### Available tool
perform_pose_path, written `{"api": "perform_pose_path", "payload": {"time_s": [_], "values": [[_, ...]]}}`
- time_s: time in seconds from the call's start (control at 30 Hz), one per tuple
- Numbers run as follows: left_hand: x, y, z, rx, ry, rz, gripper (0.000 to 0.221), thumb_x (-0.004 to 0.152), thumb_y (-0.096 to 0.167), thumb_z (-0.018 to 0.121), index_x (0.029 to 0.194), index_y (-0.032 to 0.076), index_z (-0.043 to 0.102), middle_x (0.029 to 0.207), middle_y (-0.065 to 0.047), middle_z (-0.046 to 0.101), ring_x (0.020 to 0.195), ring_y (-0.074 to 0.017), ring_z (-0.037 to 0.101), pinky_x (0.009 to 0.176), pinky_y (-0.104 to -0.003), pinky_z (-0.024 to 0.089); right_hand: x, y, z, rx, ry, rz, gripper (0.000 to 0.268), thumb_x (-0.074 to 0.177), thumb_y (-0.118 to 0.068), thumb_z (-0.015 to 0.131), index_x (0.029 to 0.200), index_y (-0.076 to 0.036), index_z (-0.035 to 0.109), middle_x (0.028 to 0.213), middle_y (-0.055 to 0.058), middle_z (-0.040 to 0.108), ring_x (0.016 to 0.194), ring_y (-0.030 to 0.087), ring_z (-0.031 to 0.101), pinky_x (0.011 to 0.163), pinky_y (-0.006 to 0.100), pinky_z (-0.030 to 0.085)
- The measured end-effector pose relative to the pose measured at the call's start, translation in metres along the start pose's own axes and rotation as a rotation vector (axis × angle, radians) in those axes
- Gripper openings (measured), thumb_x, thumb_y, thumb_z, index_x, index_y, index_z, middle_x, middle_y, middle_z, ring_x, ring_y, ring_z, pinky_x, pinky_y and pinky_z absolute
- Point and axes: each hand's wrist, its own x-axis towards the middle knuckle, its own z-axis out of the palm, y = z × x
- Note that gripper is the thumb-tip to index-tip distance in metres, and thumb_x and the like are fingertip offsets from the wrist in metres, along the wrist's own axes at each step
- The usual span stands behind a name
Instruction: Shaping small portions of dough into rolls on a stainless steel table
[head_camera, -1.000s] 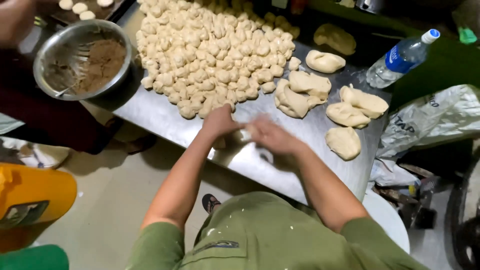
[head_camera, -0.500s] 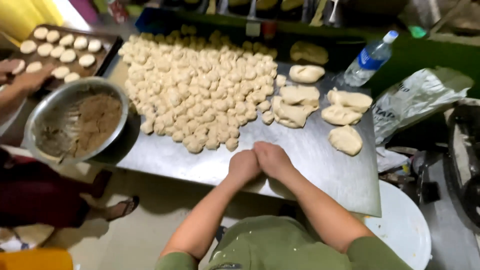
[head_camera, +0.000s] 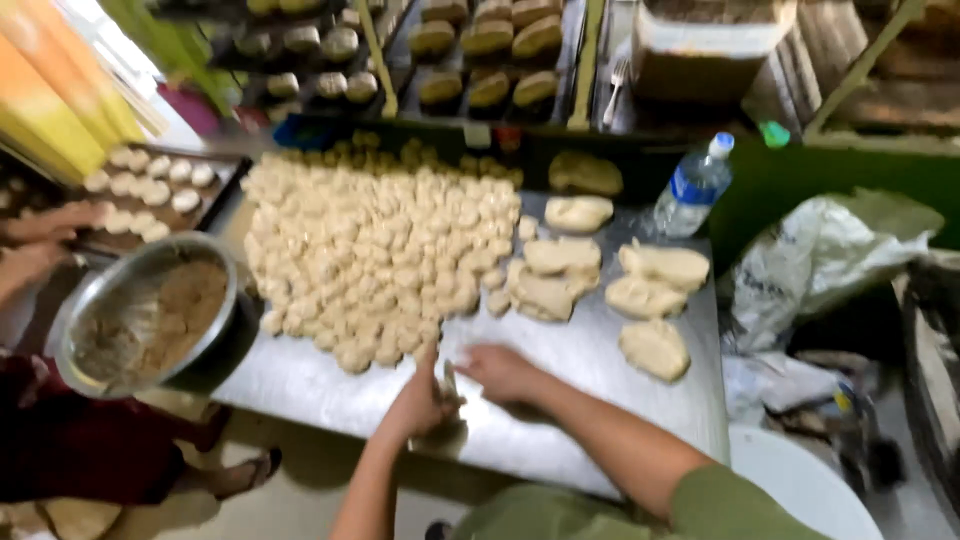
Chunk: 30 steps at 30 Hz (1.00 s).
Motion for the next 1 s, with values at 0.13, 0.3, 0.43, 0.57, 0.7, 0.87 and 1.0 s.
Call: {"api": "perform_pose_path", "payload": {"time_s": [0.13, 0.3, 0.43, 0.57, 0.7, 0.87, 1.0], "values": [[0.036, -0.055, 0.039, -0.322, 0.151, 0.102, 0.107, 0.077, 0.002, 0.057, 0.168, 0.027, 0.008, 0.116, -0.013, 0.069, 0.079, -0.0196, 0.063, 0.082, -0.029, 0.051, -0.019, -0.029, 0.017, 0.043, 0.039, -0.100, 0.031, 0.088, -0.038, 0.058, 0.098, -0.013, 0.074, 0.104, 0.012, 0.077, 0.097, 0.027, 0.070, 0.081, 0.040, 0.048], [0.053, -0.095, 0.076, -0.341, 0.297, -0.044, 0.023, 0.076, 0.033, 0.065, 0.085, 0.011, 0.067, 0.075, -0.002, 0.071, 0.071, -0.0150, 0.058, 0.064, -0.035, 0.046, -0.011, -0.020, 0.044, 0.169, 0.304, -0.395, 0.027, 0.098, -0.011, 0.052, 0.117, -0.006, 0.071, 0.113, 0.012, 0.068, 0.103, 0.029, 0.067, 0.093, 0.037, 0.051], [0.042, -0.061, 0.075, 0.330, 0.221, -0.238, 0.041, 0.094, 0.036, 0.046, 0.124, 0.014, 0.063, 0.110, -0.017, 0.074, 0.104, -0.0424, 0.070, 0.088, -0.056, 0.054, -0.034, -0.069, 0.019, -0.105, 0.042, -0.120, 0.061, 0.106, -0.055, 0.032, 0.089, -0.005, 0.063, 0.092, 0.018, 0.063, 0.092, 0.037, 0.062, 0.082, 0.050, 0.044], [0.052, -0.062, 0.054, 0.519, 0.139, -0.265, 0.037, 0.092, 0.034, 0.051, 0.118, 0.018, 0.071, 0.115, -0.011, 0.073, 0.112, -0.0358, 0.069, 0.090, -0.046, 0.057, -0.046, -0.086, 0.000, -0.276, -0.220, 0.004, 0.083, 0.100, -0.067, 0.017, 0.098, -0.005, 0.072, 0.105, 0.021, 0.073, 0.099, 0.039, 0.066, 0.084, 0.047, 0.047], [0.036, -0.072, 0.023, 0.369, 0.179, -0.390, 0.055, 0.100, 0.058, 0.047, 0.120, 0.013, 0.070, 0.121, -0.015, 0.072, 0.113, -0.0376, 0.068, 0.090, -0.047, 0.055, -0.068, -0.072, 0.009, 0.203, -0.678, -0.204, 0.037, 0.104, -0.036, 0.059, 0.095, -0.003, 0.075, 0.090, 0.003, 0.075, 0.084, 0.009, 0.062, 0.085, 0.029, 0.051], [0.048, -0.124, 0.043, 0.081, 0.112, 0.146, 0.093, 0.069, 0.037, 0.069, 0.141, 0.003, 0.019, 0.109, -0.013, 0.073, 0.098, -0.0295, 0.068, 0.089, -0.037, 0.054, -0.036, -0.065, 0.034, -0.292, -0.025, 0.103, 0.044, 0.099, -0.060, 0.046, 0.118, -0.021, 0.038, 0.123, 0.004, 0.040, 0.114, 0.033, 0.026, 0.095, 0.053, 0.020], [0.005, -0.087, -0.001, -0.192, -0.071, 0.334, 0.109, 0.081, 0.028, 0.072, 0.166, 0.025, 0.003, 0.156, -0.008, 0.052, 0.134, -0.0256, 0.060, 0.106, -0.035, 0.047, -0.038, -0.066, 0.064, 0.041, 0.304, -0.186, 0.022, 0.096, -0.028, 0.053, 0.091, -0.012, 0.069, 0.091, 0.007, 0.074, 0.084, 0.023, 0.066, 0.074, 0.037, 0.046]]}}
